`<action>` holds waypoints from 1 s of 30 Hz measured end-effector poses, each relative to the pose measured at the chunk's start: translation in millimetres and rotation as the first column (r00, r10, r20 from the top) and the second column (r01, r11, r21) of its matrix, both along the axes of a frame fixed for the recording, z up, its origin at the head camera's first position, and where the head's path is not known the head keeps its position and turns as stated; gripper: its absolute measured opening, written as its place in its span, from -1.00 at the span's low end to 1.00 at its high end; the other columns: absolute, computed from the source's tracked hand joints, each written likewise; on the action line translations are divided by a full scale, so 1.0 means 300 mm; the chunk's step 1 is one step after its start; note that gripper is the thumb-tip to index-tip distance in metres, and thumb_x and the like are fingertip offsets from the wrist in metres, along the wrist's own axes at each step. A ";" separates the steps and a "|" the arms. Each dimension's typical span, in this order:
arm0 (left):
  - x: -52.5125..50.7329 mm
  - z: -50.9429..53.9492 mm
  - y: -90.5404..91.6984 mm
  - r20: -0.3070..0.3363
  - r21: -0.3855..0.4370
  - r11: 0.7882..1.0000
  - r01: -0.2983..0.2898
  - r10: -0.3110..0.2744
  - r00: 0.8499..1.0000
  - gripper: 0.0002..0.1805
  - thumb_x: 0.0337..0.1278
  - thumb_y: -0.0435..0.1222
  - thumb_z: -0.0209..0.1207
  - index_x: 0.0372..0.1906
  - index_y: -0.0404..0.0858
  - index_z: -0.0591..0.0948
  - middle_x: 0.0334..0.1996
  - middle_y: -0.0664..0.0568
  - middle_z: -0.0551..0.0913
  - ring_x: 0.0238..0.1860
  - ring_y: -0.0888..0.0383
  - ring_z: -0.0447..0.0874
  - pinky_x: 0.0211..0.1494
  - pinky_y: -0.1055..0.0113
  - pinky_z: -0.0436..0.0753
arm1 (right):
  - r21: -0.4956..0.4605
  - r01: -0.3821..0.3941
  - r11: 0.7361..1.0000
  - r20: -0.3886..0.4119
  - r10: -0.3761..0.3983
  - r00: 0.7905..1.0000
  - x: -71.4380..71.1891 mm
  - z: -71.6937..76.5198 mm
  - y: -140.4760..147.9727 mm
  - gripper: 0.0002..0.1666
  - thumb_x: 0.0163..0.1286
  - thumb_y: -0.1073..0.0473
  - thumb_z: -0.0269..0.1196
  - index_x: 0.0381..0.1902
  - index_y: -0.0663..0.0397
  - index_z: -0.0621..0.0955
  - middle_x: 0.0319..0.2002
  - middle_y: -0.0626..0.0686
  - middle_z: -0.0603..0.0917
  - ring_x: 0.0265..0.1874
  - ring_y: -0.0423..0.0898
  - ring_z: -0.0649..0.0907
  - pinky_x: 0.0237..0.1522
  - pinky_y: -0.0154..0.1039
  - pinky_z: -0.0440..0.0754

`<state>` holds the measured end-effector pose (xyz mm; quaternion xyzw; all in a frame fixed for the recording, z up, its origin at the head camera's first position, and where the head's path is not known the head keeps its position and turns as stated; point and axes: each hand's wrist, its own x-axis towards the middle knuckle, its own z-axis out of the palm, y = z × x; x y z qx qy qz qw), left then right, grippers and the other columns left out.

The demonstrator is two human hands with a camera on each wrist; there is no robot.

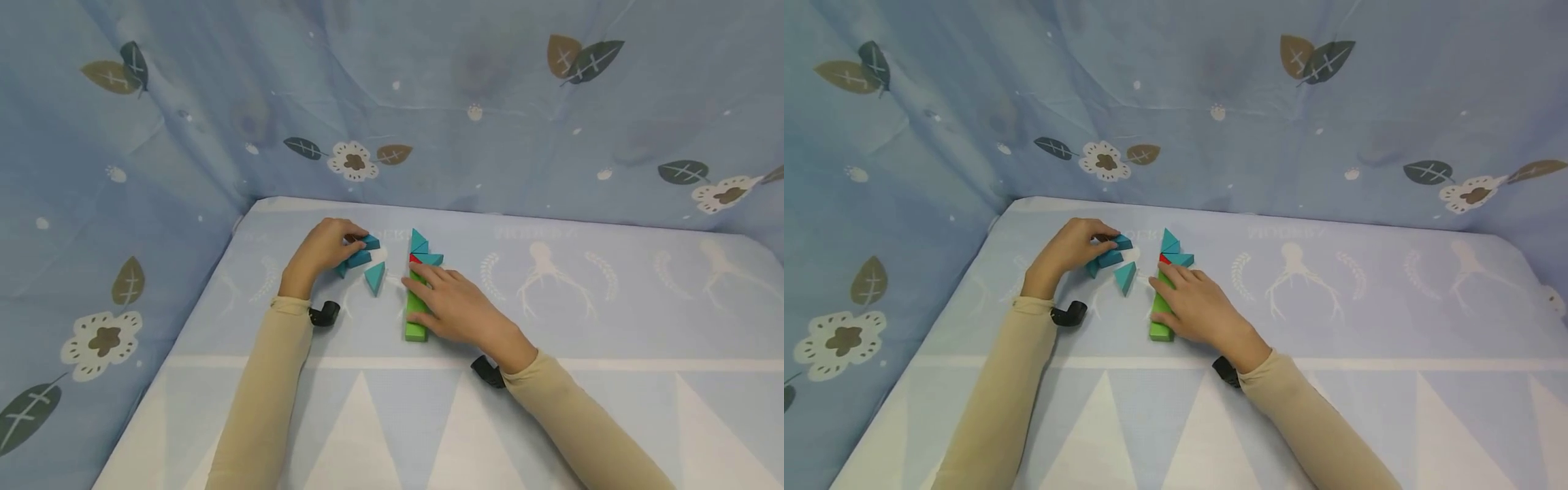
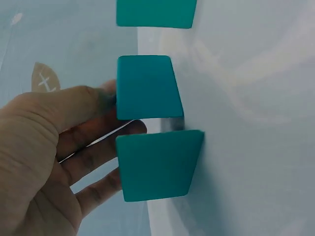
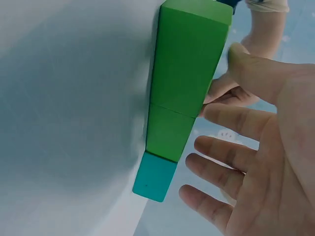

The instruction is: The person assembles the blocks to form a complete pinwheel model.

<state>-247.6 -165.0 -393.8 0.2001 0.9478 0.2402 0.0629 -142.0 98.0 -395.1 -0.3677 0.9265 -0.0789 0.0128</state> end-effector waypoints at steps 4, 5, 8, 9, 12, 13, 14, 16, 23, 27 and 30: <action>0.003 -0.011 0.016 -0.019 -0.013 1.000 0.007 -0.007 1.000 -0.72 0.29 -0.30 0.23 0.06 -0.24 0.70 -0.03 -0.09 0.74 -0.03 0.01 0.69 0.13 0.11 0.62 | -0.001 0.002 1.000 0.009 -0.002 1.000 0.003 -0.011 0.005 -0.24 0.40 -0.22 0.18 0.40 0.07 0.40 0.45 0.19 0.29 0.40 0.15 0.36 0.34 0.09 0.40; 0.005 -0.015 0.020 -0.025 -0.018 1.000 0.008 -0.008 1.000 -0.72 0.29 -0.30 0.22 0.05 -0.24 0.71 -0.03 -0.09 0.74 -0.02 0.01 0.69 0.13 0.11 0.62 | -0.001 -0.001 1.000 0.010 0.001 1.000 0.005 -0.014 0.003 -0.24 0.40 -0.23 0.17 0.40 0.06 0.40 0.45 0.18 0.30 0.39 0.14 0.37 0.34 0.09 0.40; 0.010 -0.024 0.035 -0.060 -0.021 1.000 0.014 -0.015 0.998 -0.74 0.27 -0.32 0.23 0.02 -0.24 0.72 -0.04 -0.09 0.74 -0.02 0.00 0.70 0.11 0.11 0.63 | -0.006 -0.012 1.000 0.008 0.012 1.000 0.011 -0.018 -0.005 -0.25 0.40 -0.24 0.17 0.39 0.06 0.42 0.43 0.17 0.33 0.39 0.12 0.38 0.33 0.07 0.41; 0.011 -0.026 0.040 -0.073 -0.021 1.000 0.014 -0.015 0.997 -0.74 0.27 -0.33 0.24 0.02 -0.24 0.73 -0.04 -0.09 0.74 -0.03 0.00 0.70 0.10 0.11 0.63 | -0.008 -0.015 1.000 0.005 0.015 1.000 0.012 -0.018 -0.007 -0.25 0.40 -0.24 0.18 0.38 0.06 0.43 0.42 0.16 0.33 0.39 0.11 0.38 0.33 0.06 0.41; 0.010 -0.029 0.058 -0.119 -0.031 0.999 0.021 -0.025 0.993 -0.76 0.26 -0.34 0.24 -0.01 -0.22 0.74 -0.05 -0.07 0.75 -0.03 -0.01 0.71 0.09 0.10 0.64 | -0.016 -0.018 1.000 0.001 0.018 1.000 0.010 -0.018 -0.009 -0.25 0.38 -0.24 0.20 0.37 0.06 0.44 0.41 0.15 0.34 0.38 0.09 0.39 0.32 0.04 0.42; 0.007 -0.030 0.064 -0.130 -0.035 0.999 0.023 -0.027 0.991 -0.76 0.26 -0.33 0.24 -0.01 -0.21 0.74 -0.05 -0.06 0.75 -0.02 -0.01 0.71 0.09 0.10 0.64 | -0.019 -0.016 1.000 0.004 0.016 1.000 0.009 -0.018 -0.008 -0.25 0.37 -0.24 0.21 0.37 0.06 0.44 0.41 0.15 0.34 0.38 0.09 0.38 0.32 0.05 0.42; 0.006 -0.031 0.071 -0.140 -0.036 0.999 0.027 -0.032 0.990 -0.77 0.26 -0.34 0.24 -0.02 -0.21 0.74 -0.05 -0.06 0.75 -0.02 -0.01 0.71 0.08 0.10 0.64 | -0.023 -0.015 1.000 0.004 0.015 1.000 0.007 -0.018 -0.006 -0.25 0.37 -0.24 0.21 0.37 0.06 0.45 0.41 0.15 0.34 0.38 0.08 0.39 0.32 0.04 0.43; 0.006 -0.031 0.080 -0.153 -0.045 0.999 0.030 -0.037 0.987 -0.77 0.26 -0.33 0.24 -0.02 -0.19 0.75 -0.05 -0.05 0.75 -0.03 -0.01 0.71 0.07 0.11 0.65 | -0.029 -0.013 0.999 0.010 0.014 1.000 0.005 -0.018 -0.005 -0.25 0.36 -0.23 0.22 0.36 0.07 0.45 0.41 0.15 0.34 0.38 0.09 0.39 0.32 0.05 0.43; 0.014 -0.029 0.098 -0.189 -0.041 0.998 0.043 -0.050 0.981 -0.79 0.23 -0.38 0.25 -0.06 -0.22 0.76 -0.09 -0.07 0.76 -0.11 0.01 0.73 -0.04 0.15 0.67 | -0.058 -0.014 0.998 0.013 0.015 1.000 0.002 -0.018 -0.007 -0.26 0.33 -0.23 0.26 0.32 0.06 0.49 0.39 0.16 0.36 0.36 0.09 0.39 0.19 0.05 0.53; 0.016 -0.031 0.104 -0.188 -0.043 0.998 0.050 -0.057 0.980 -0.79 0.22 -0.38 0.26 -0.07 -0.23 0.76 -0.09 -0.07 0.76 -0.10 0.01 0.73 -0.04 0.15 0.68 | -0.070 -0.010 0.997 0.021 0.011 1.000 0.002 -0.021 -0.009 -0.26 0.32 -0.23 0.26 0.32 0.05 0.50 0.39 0.16 0.36 0.35 0.10 0.39 0.12 0.05 0.57; 0.016 -0.033 0.108 -0.180 -0.053 0.997 0.053 -0.062 0.982 -0.78 0.23 -0.38 0.25 -0.05 -0.22 0.75 -0.07 -0.07 0.76 -0.08 0.01 0.72 -0.02 0.15 0.67 | -0.067 -0.004 0.998 0.035 0.007 0.999 0.002 -0.025 -0.009 -0.27 0.33 -0.23 0.25 0.33 0.04 0.48 0.40 0.15 0.35 0.35 0.09 0.39 0.09 0.06 0.58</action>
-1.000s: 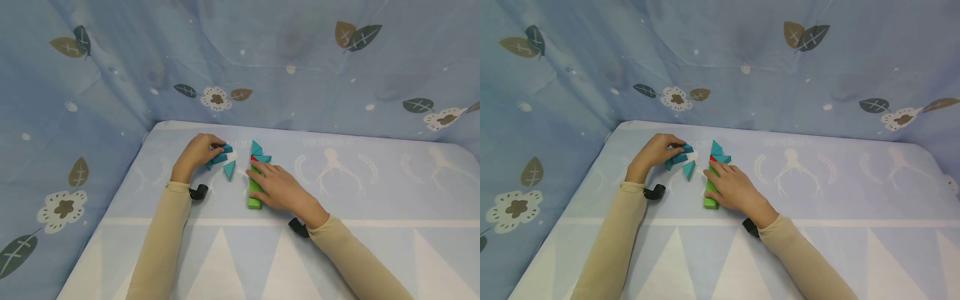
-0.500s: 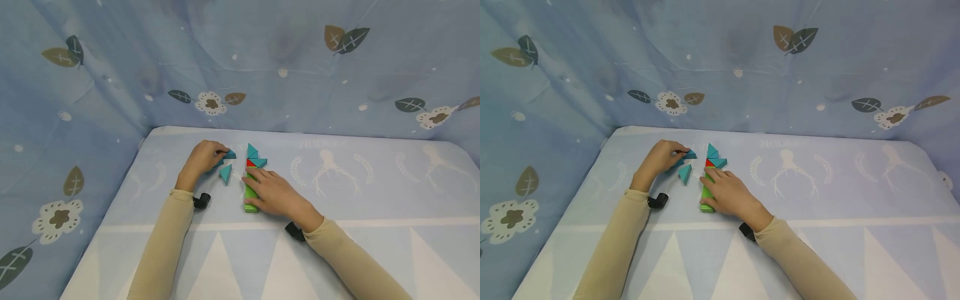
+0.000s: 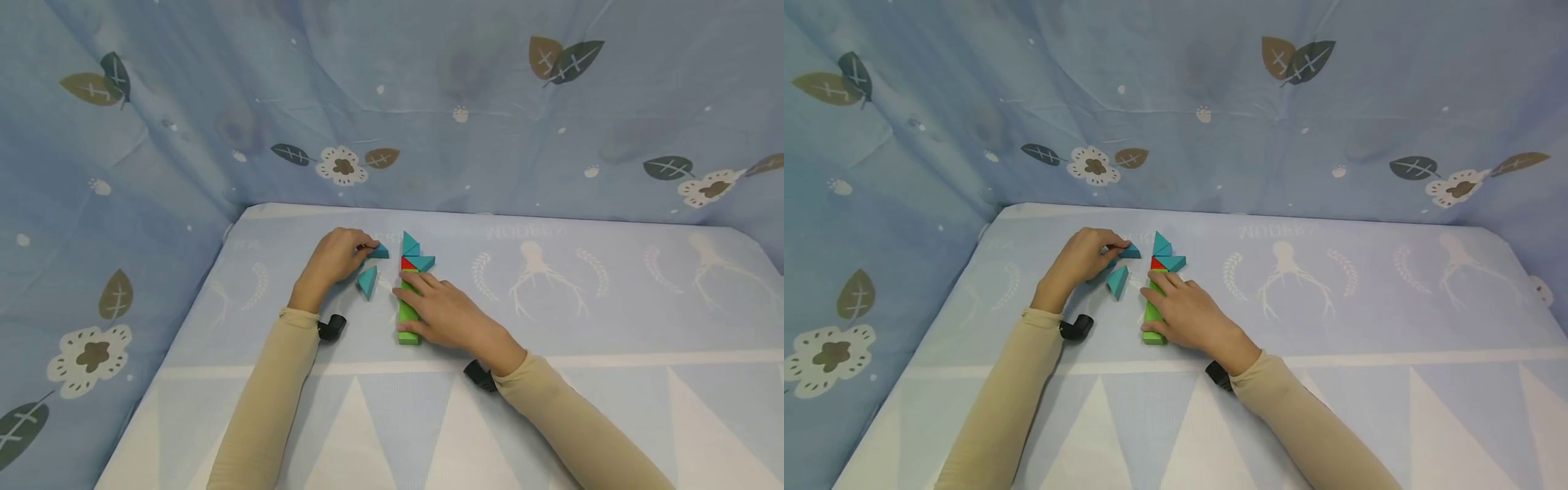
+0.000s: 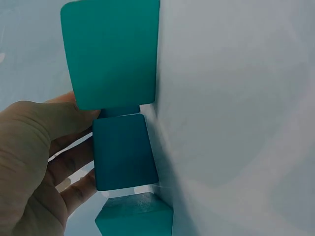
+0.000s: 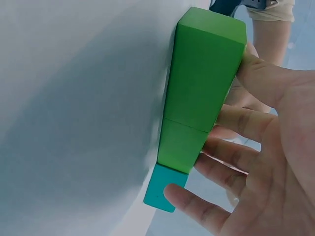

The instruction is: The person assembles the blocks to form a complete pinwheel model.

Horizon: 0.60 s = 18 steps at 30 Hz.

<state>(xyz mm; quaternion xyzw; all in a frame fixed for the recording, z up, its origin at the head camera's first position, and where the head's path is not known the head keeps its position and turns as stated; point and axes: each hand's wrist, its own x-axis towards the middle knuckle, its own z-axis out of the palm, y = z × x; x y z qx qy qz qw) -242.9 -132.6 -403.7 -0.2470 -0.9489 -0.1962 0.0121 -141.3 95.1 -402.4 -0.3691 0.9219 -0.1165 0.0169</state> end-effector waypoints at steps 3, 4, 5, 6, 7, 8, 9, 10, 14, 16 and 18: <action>0.004 0.006 0.003 0.002 -0.036 0.999 0.005 -0.005 1.000 -0.73 0.27 -0.34 0.23 0.05 -0.19 0.71 -0.03 -0.04 0.73 -0.09 0.03 0.71 -0.04 0.15 0.67 | -0.001 0.004 1.000 0.017 -0.004 1.000 -0.002 -0.003 0.000 -0.27 0.34 -0.23 0.24 0.34 0.02 0.47 0.41 0.14 0.33 0.36 0.09 0.37 0.07 0.07 0.58; 0.006 0.010 0.005 -0.002 -0.051 0.999 0.011 -0.011 1.000 -0.70 0.28 -0.33 0.22 0.09 -0.18 0.69 -0.01 -0.03 0.71 -0.10 0.04 0.71 -0.05 0.16 0.67 | -0.002 0.005 1.000 0.022 -0.005 1.000 -0.002 -0.003 0.000 -0.27 0.35 -0.23 0.24 0.35 0.01 0.47 0.41 0.14 0.33 0.36 0.09 0.37 0.07 0.07 0.58; 0.008 0.016 0.008 -0.005 -0.068 0.998 0.017 -0.018 1.000 -0.68 0.30 -0.32 0.21 0.13 -0.17 0.66 0.01 -0.02 0.69 -0.10 0.05 0.70 -0.05 0.16 0.67 | -0.005 0.008 1.000 0.030 -0.008 1.000 -0.003 -0.004 0.001 -0.28 0.35 -0.22 0.24 0.35 0.01 0.47 0.42 0.14 0.32 0.37 0.09 0.36 0.07 0.08 0.58; 0.012 0.024 0.010 -0.008 -0.085 0.996 0.027 -0.027 1.000 -0.65 0.31 -0.31 0.20 0.17 -0.16 0.64 0.02 -0.03 0.66 -0.10 0.05 0.70 -0.05 0.15 0.67 | -0.007 0.010 1.000 0.037 -0.010 0.999 -0.004 -0.004 0.002 -0.28 0.35 -0.22 0.23 0.35 0.00 0.46 0.42 0.13 0.32 0.38 0.09 0.35 0.07 0.09 0.58; 0.017 0.032 0.013 -0.009 -0.102 0.994 0.033 -0.035 0.999 -0.63 0.32 -0.30 0.19 0.20 -0.15 0.62 0.02 -0.03 0.64 -0.10 0.05 0.69 -0.04 0.15 0.66 | -0.008 0.011 1.000 0.044 -0.011 0.999 -0.005 -0.004 0.002 -0.28 0.35 -0.22 0.23 0.35 0.00 0.46 0.43 0.13 0.31 0.38 0.09 0.34 0.07 0.09 0.57; 0.022 0.041 0.017 -0.009 -0.120 0.992 0.037 -0.038 0.999 -0.62 0.33 -0.29 0.18 0.22 -0.14 0.60 0.04 -0.03 0.62 -0.08 0.05 0.68 -0.02 0.14 0.66 | -0.009 0.013 1.000 0.054 -0.013 0.998 -0.006 -0.005 0.002 -0.28 0.35 -0.22 0.23 0.36 -0.01 0.46 0.43 0.13 0.30 0.39 0.09 0.33 0.08 0.10 0.57; 0.028 0.051 0.021 -0.005 -0.137 0.990 0.037 -0.038 0.999 -0.62 0.33 -0.29 0.19 0.22 -0.15 0.60 0.04 -0.03 0.62 -0.07 0.04 0.68 -0.01 0.13 0.66 | -0.011 0.014 1.000 0.062 -0.013 0.998 -0.006 -0.005 0.003 -0.28 0.36 -0.22 0.23 0.36 -0.01 0.45 0.43 0.13 0.30 0.39 0.09 0.33 0.09 0.11 0.57; 0.034 0.061 0.026 0.000 -0.154 0.987 0.036 -0.037 0.999 -0.62 0.32 -0.28 0.19 0.21 -0.16 0.61 0.03 -0.03 0.61 -0.06 0.02 0.67 0.00 0.13 0.66 | -0.014 0.015 1.000 0.071 -0.014 0.997 -0.007 -0.005 0.003 -0.27 0.36 -0.22 0.23 0.37 -0.01 0.45 0.44 0.13 0.29 0.40 0.09 0.32 0.09 0.12 0.56; 0.056 0.088 0.046 0.048 -0.230 0.972 0.043 -0.033 0.998 -0.67 0.33 -0.28 0.18 0.15 -0.23 0.65 0.05 -0.06 0.60 0.00 -0.02 0.65 0.07 0.12 0.64 | -0.022 0.022 1.000 0.106 -0.019 0.994 -0.010 -0.006 0.004 -0.27 0.37 -0.22 0.22 0.39 -0.02 0.43 0.45 0.13 0.27 0.42 0.09 0.29 0.12 0.15 0.55; 0.064 0.092 0.056 0.067 -0.245 0.968 0.053 -0.038 0.997 -0.69 0.34 -0.29 0.17 0.11 -0.28 0.67 0.06 -0.07 0.59 0.04 -0.02 0.64 0.11 0.13 0.63 | -0.025 0.025 0.999 0.119 -0.022 0.993 -0.011 -0.006 0.005 -0.26 0.37 -0.22 0.22 0.39 -0.03 0.42 0.46 0.13 0.26 0.42 0.09 0.28 0.13 0.16 0.54; 0.069 0.091 0.063 0.076 -0.246 0.967 0.061 -0.044 0.996 -0.70 0.35 -0.31 0.16 0.08 -0.30 0.68 0.08 -0.06 0.59 0.07 -0.01 0.63 0.14 0.14 0.62 | -0.028 0.027 0.999 0.126 -0.023 0.992 -0.011 -0.006 0.006 -0.25 0.37 -0.22 0.22 0.40 -0.03 0.41 0.46 0.13 0.25 0.42 0.09 0.28 0.13 0.16 0.54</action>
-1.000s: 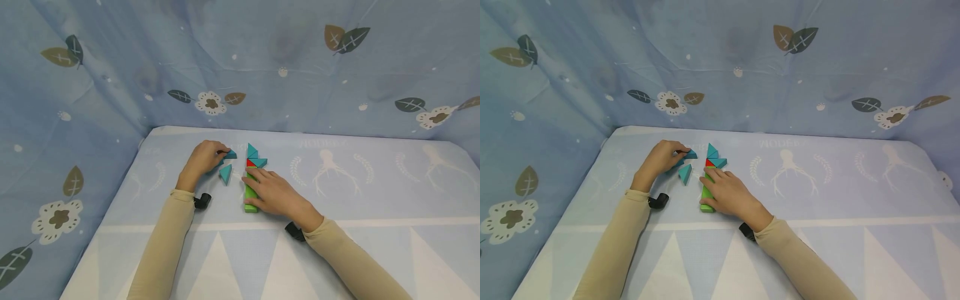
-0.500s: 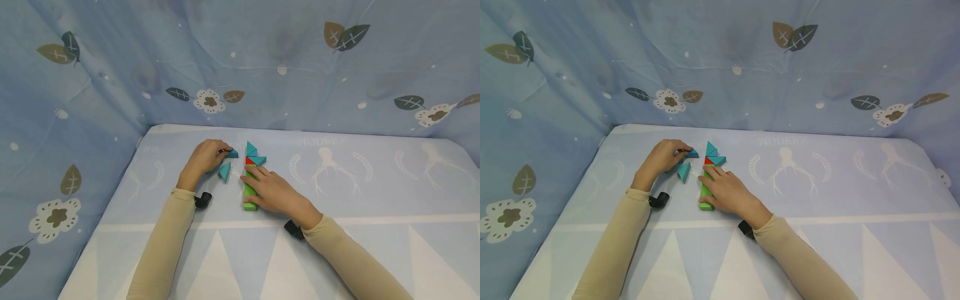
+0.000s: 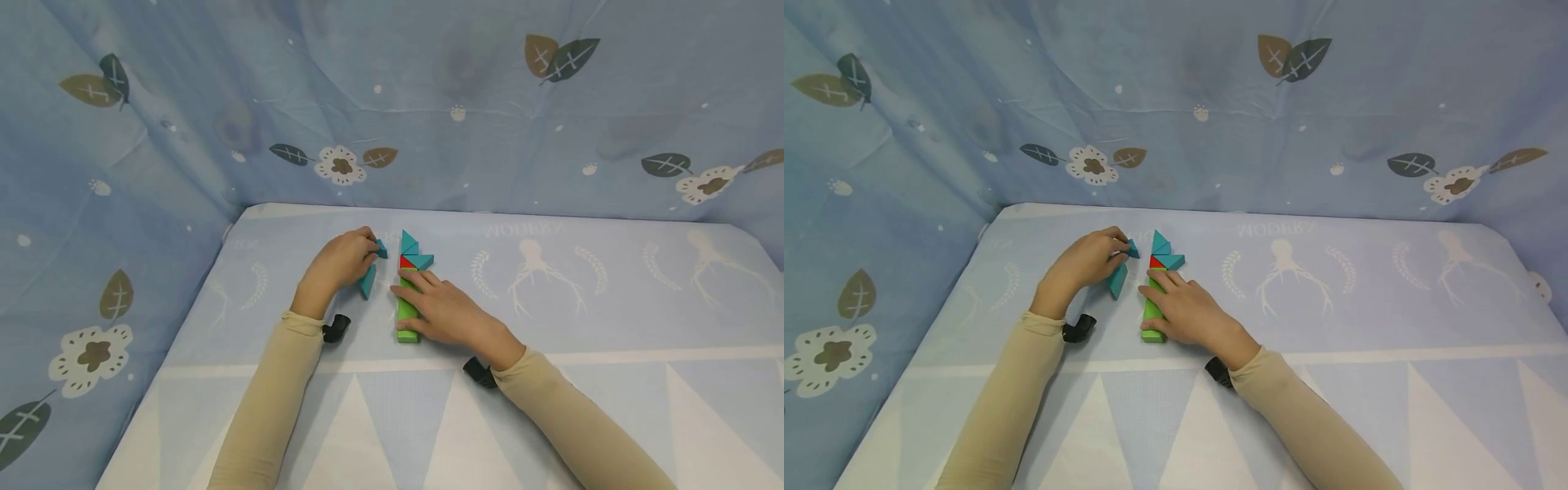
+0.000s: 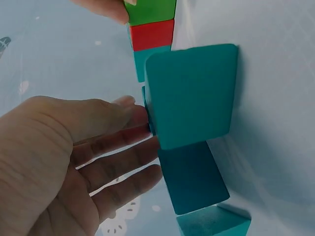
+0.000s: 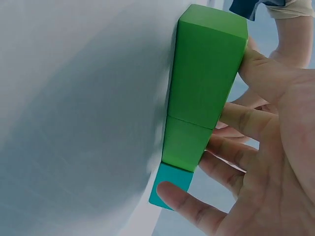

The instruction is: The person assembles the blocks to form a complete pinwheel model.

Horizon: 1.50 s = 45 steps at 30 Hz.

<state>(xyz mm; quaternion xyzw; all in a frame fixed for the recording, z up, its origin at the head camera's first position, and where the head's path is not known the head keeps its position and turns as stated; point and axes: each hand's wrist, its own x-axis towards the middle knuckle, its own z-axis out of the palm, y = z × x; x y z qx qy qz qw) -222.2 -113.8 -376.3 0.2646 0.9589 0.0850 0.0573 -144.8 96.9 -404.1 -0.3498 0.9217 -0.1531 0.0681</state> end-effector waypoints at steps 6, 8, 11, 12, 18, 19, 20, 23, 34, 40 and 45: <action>0.007 -0.004 0.005 -0.034 0.017 1.000 -0.007 0.007 0.999 -0.73 0.34 -0.33 0.15 0.05 -0.28 0.70 0.07 -0.05 0.61 0.06 -0.01 0.64 0.12 0.13 0.63 | 0.004 0.002 1.000 0.009 -0.002 1.000 0.000 0.002 -0.002 -0.20 0.37 -0.22 0.21 0.45 0.00 0.34 0.48 0.12 0.22 0.43 0.08 0.27 0.15 0.17 0.52; 0.008 -0.002 0.005 -0.052 0.018 1.000 -0.017 0.017 0.998 -0.73 0.35 -0.33 0.15 0.06 -0.28 0.70 0.08 -0.06 0.61 0.08 -0.02 0.64 0.13 0.12 0.63 | 0.007 0.003 1.000 0.014 -0.003 1.000 0.001 0.002 -0.003 -0.19 0.37 -0.22 0.21 0.45 0.01 0.33 0.48 0.13 0.21 0.43 0.09 0.26 0.16 0.17 0.52; 0.009 0.000 0.004 -0.053 0.017 0.999 -0.038 0.038 0.998 -0.70 0.35 -0.32 0.15 0.10 -0.27 0.68 0.08 -0.07 0.61 0.08 -0.03 0.63 0.13 0.12 0.63 | 0.013 0.003 1.000 0.017 -0.003 1.000 0.002 0.002 -0.003 -0.17 0.38 -0.22 0.20 0.46 0.04 0.31 0.48 0.13 0.20 0.43 0.09 0.26 0.14 0.15 0.52; 0.009 -0.001 0.005 -0.048 0.017 0.999 -0.041 0.042 0.998 -0.70 0.35 -0.32 0.15 0.11 -0.27 0.67 0.08 -0.08 0.61 0.08 -0.03 0.63 0.12 0.11 0.63 | 0.013 0.001 1.000 0.014 -0.001 1.000 0.002 0.002 -0.003 -0.16 0.38 -0.22 0.20 0.46 0.04 0.30 0.48 0.13 0.21 0.42 0.09 0.27 0.13 0.14 0.53; 0.006 -0.005 0.015 -0.018 0.013 0.999 -0.031 0.031 0.999 -0.68 0.35 -0.34 0.14 0.15 -0.26 0.64 0.09 -0.06 0.60 0.07 -0.03 0.63 0.13 0.11 0.62 | 0.008 -0.002 1.000 -0.011 0.002 1.000 0.001 0.000 0.000 -0.12 0.37 -0.23 0.21 0.48 0.08 0.26 0.47 0.12 0.22 0.40 0.08 0.30 0.05 0.09 0.57; 0.005 -0.005 0.017 -0.017 0.014 1.000 -0.028 0.028 0.999 -0.68 0.36 -0.35 0.13 0.15 -0.26 0.64 0.10 -0.06 0.60 0.09 -0.03 0.62 0.15 0.11 0.62 | 0.009 0.000 1.000 -0.016 0.000 1.000 0.000 0.000 0.001 -0.12 0.37 -0.23 0.21 0.48 0.09 0.26 0.47 0.12 0.23 0.40 0.07 0.30 0.05 0.08 0.57; 0.005 -0.005 0.018 -0.016 0.016 1.000 -0.024 0.024 1.000 -0.68 0.36 -0.35 0.13 0.15 -0.26 0.64 0.11 -0.07 0.60 0.11 -0.03 0.62 0.16 0.11 0.61 | 0.009 0.002 1.000 -0.019 -0.002 1.000 0.000 0.000 0.002 -0.11 0.37 -0.24 0.21 0.48 0.09 0.26 0.47 0.12 0.23 0.40 0.07 0.30 0.04 0.08 0.57; 0.006 -0.002 0.019 -0.007 0.022 1.000 -0.016 0.017 1.000 -0.67 0.36 -0.36 0.12 0.16 -0.27 0.63 0.15 -0.07 0.58 0.16 -0.03 0.59 0.21 0.10 0.58 | 0.014 0.005 1.000 -0.025 -0.005 1.000 0.001 0.000 0.004 -0.10 0.36 -0.24 0.21 0.48 0.12 0.25 0.47 0.12 0.23 0.41 0.07 0.30 0.04 0.08 0.57; 0.002 0.005 0.030 -0.027 0.013 1.000 0.022 -0.022 0.999 -0.67 0.38 -0.37 0.10 0.17 -0.32 0.61 0.14 -0.07 0.58 0.16 -0.02 0.59 0.22 0.12 0.58 | 0.023 0.034 0.999 -0.011 -0.034 0.999 0.002 0.007 -0.001 -0.04 0.35 -0.25 0.22 0.48 0.21 0.22 0.49 0.10 0.22 0.42 0.05 0.31 0.11 0.10 0.55; 0.002 -0.008 0.043 -0.009 0.001 0.999 0.033 -0.033 0.999 -0.67 0.38 -0.38 0.08 0.17 -0.32 0.62 0.18 -0.05 0.57 0.19 0.00 0.58 0.24 0.15 0.57 | 0.021 0.038 0.999 0.001 -0.038 0.999 0.006 0.011 -0.002 -0.03 0.35 -0.25 0.22 0.49 0.22 0.21 0.49 0.11 0.21 0.43 0.06 0.30 0.14 0.13 0.54; 0.005 -0.016 0.041 -0.019 0.008 1.000 0.025 -0.025 1.000 -0.67 0.37 -0.39 0.09 0.17 -0.31 0.62 0.19 -0.05 0.56 0.19 0.00 0.58 0.23 0.15 0.59 | 0.028 0.040 0.999 0.012 -0.040 0.999 0.007 0.005 -0.002 -0.01 0.35 -0.25 0.22 0.49 0.24 0.19 0.50 0.12 0.19 0.45 0.06 0.28 0.14 0.12 0.54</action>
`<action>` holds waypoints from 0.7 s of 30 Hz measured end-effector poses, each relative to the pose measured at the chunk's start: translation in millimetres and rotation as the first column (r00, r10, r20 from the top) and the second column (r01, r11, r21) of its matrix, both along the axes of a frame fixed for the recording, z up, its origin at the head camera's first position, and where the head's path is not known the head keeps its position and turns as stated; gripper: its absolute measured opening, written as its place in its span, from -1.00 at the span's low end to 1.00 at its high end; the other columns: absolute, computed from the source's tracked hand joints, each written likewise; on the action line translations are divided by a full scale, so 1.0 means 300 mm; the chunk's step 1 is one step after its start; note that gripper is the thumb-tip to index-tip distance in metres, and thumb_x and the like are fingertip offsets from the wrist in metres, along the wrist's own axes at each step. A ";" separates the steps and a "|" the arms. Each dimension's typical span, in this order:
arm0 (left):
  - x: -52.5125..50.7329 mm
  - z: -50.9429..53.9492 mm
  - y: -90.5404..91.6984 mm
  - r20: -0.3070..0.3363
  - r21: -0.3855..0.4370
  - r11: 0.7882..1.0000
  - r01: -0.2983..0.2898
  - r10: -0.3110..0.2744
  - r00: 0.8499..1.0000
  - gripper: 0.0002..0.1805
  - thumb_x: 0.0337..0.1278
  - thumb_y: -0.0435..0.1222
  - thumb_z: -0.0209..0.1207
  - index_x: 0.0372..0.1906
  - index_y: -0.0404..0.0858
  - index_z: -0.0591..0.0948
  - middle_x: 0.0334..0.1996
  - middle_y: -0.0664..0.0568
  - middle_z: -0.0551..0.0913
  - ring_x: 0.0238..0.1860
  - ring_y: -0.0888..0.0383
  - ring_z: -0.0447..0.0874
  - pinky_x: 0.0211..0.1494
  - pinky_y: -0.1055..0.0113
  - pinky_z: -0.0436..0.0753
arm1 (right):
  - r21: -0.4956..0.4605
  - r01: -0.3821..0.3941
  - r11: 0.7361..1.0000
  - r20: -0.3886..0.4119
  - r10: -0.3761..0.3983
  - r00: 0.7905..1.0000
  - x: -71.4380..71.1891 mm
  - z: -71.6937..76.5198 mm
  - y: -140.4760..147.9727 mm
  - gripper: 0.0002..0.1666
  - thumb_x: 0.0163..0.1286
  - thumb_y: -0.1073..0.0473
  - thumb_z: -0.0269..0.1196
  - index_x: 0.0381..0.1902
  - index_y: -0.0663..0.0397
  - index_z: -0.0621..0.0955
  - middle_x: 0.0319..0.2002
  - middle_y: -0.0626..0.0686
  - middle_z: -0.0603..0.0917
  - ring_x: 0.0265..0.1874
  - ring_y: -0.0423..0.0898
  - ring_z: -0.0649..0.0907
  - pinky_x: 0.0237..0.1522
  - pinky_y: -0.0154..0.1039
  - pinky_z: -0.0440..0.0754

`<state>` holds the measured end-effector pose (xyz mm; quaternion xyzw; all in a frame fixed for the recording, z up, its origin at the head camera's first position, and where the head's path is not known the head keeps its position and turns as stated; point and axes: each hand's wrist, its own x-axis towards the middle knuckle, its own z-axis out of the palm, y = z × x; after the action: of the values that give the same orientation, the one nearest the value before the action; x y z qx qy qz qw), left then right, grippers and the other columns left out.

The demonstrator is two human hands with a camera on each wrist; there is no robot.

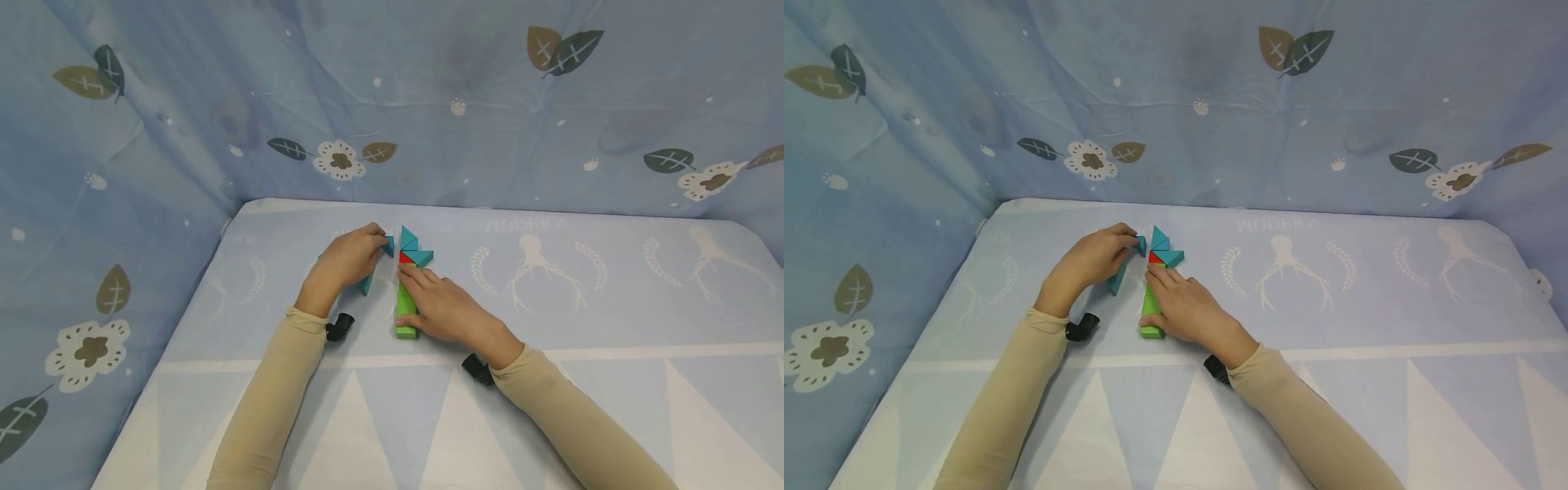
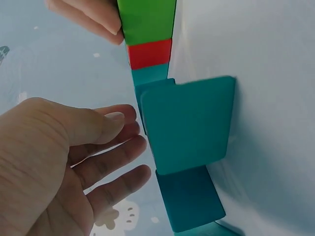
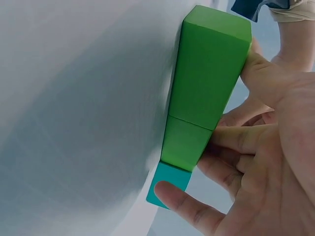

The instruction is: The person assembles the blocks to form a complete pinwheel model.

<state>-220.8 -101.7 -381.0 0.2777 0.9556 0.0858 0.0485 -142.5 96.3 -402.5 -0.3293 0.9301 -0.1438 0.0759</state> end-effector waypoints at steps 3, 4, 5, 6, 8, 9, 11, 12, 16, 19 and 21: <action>-0.001 -0.003 -0.006 -0.003 0.004 1.000 -0.012 0.012 1.000 -0.66 0.37 -0.39 0.09 0.18 -0.30 0.61 0.19 -0.05 0.56 0.19 0.00 0.59 0.21 0.15 0.59 | 0.005 -0.001 1.000 -0.004 0.001 1.000 -0.001 -0.001 -0.001 -0.01 0.35 -0.25 0.21 0.49 0.24 0.19 0.51 0.12 0.18 0.44 0.06 0.28 0.13 0.11 0.55; -0.002 -0.004 -0.007 -0.004 0.004 1.000 -0.015 0.015 1.000 -0.66 0.37 -0.39 0.09 0.18 -0.30 0.61 0.19 -0.05 0.56 0.19 0.00 0.59 0.21 0.15 0.59 | 0.004 -0.002 1.000 -0.005 0.002 1.000 -0.001 -0.001 -0.001 -0.01 0.35 -0.25 0.21 0.49 0.24 0.20 0.51 0.12 0.18 0.44 0.06 0.28 0.13 0.11 0.54; -0.002 -0.005 -0.007 -0.004 0.005 1.000 -0.016 0.016 1.000 -0.65 0.37 -0.39 0.09 0.19 -0.30 0.61 0.19 -0.04 0.56 0.19 0.00 0.59 0.21 0.15 0.59 | 0.004 -0.003 1.000 -0.008 0.003 1.000 -0.001 -0.001 -0.001 -0.01 0.35 -0.25 0.21 0.49 0.24 0.20 0.51 0.12 0.18 0.44 0.06 0.28 0.13 0.11 0.54; -0.003 -0.005 -0.006 -0.004 0.006 1.000 -0.015 0.015 1.000 -0.65 0.36 -0.39 0.09 0.19 -0.30 0.60 0.19 -0.04 0.56 0.19 0.00 0.59 0.21 0.15 0.59 | 0.004 -0.004 1.000 -0.010 0.004 1.000 -0.002 0.000 0.000 -0.02 0.35 -0.25 0.21 0.49 0.24 0.20 0.51 0.12 0.18 0.44 0.06 0.28 0.13 0.11 0.54; -0.003 -0.004 -0.004 -0.007 0.005 1.000 -0.014 0.014 1.000 -0.65 0.37 -0.39 0.09 0.19 -0.29 0.61 0.18 -0.04 0.56 0.18 -0.01 0.59 0.21 0.14 0.59 | 0.003 -0.005 1.000 -0.012 0.005 1.000 -0.001 0.001 0.001 -0.02 0.35 -0.25 0.21 0.49 0.24 0.21 0.51 0.12 0.18 0.44 0.06 0.28 0.13 0.12 0.54; -0.003 -0.004 -0.002 -0.009 0.004 1.000 -0.011 0.011 1.000 -0.66 0.37 -0.38 0.09 0.19 -0.29 0.61 0.18 -0.04 0.56 0.18 -0.01 0.60 0.21 0.13 0.60 | 0.003 -0.005 1.000 -0.011 0.005 1.000 -0.001 0.002 0.001 -0.02 0.35 -0.25 0.21 0.49 0.24 0.21 0.51 0.11 0.18 0.44 0.06 0.28 0.13 0.12 0.54; -0.002 -0.004 0.003 -0.011 0.002 1.000 -0.006 0.006 1.000 -0.66 0.38 -0.38 0.09 0.19 -0.28 0.61 0.18 -0.04 0.56 0.17 -0.02 0.60 0.20 0.13 0.60 | 0.003 -0.006 1.000 -0.014 0.006 1.000 -0.001 0.004 0.002 -0.03 0.36 -0.25 0.21 0.49 0.24 0.21 0.51 0.12 0.18 0.44 0.07 0.29 0.12 0.12 0.54; -0.001 -0.004 0.004 -0.012 0.001 1.000 -0.002 0.002 1.000 -0.66 0.38 -0.37 0.09 0.19 -0.28 0.61 0.18 -0.04 0.56 0.16 -0.02 0.60 0.19 0.12 0.60 | 0.003 -0.007 1.000 -0.015 0.007 1.000 0.000 0.004 0.002 -0.03 0.36 -0.25 0.21 0.48 0.24 0.21 0.51 0.12 0.18 0.44 0.07 0.29 0.12 0.12 0.54; 0.001 -0.006 0.006 -0.017 -0.004 1.000 0.007 -0.007 1.000 -0.65 0.38 -0.37 0.09 0.21 -0.27 0.60 0.20 -0.04 0.55 0.16 -0.03 0.61 0.18 0.12 0.61 | 0.001 -0.014 1.000 -0.020 0.014 1.000 0.001 0.005 0.002 -0.02 0.35 -0.25 0.21 0.48 0.26 0.22 0.50 0.14 0.19 0.44 0.08 0.29 0.10 0.12 0.55; 0.001 -0.008 0.003 -0.018 -0.004 1.000 0.004 -0.004 1.000 -0.64 0.37 -0.37 0.09 0.21 -0.26 0.60 0.22 -0.04 0.54 0.17 -0.04 0.60 0.18 0.11 0.61 | -0.004 -0.016 1.000 -0.015 0.016 1.000 0.002 0.004 0.002 -0.01 0.34 -0.25 0.22 0.48 0.26 0.21 0.50 0.15 0.18 0.44 0.08 0.28 0.10 0.12 0.55; 0.000 -0.008 0.002 -0.016 -0.005 1.000 0.003 -0.003 1.000 -0.64 0.38 -0.37 0.09 0.21 -0.26 0.60 0.22 -0.03 0.54 0.17 -0.04 0.60 0.19 0.11 0.61 | -0.011 -0.017 1.000 -0.016 0.017 1.000 0.001 0.002 0.002 -0.02 0.34 -0.24 0.23 0.48 0.27 0.22 0.50 0.15 0.19 0.44 0.09 0.29 0.09 0.12 0.55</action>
<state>-220.8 -101.0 -383.4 0.2798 0.9557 0.0811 0.0416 -142.1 97.0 -401.8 -0.3388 0.9270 -0.1457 0.0676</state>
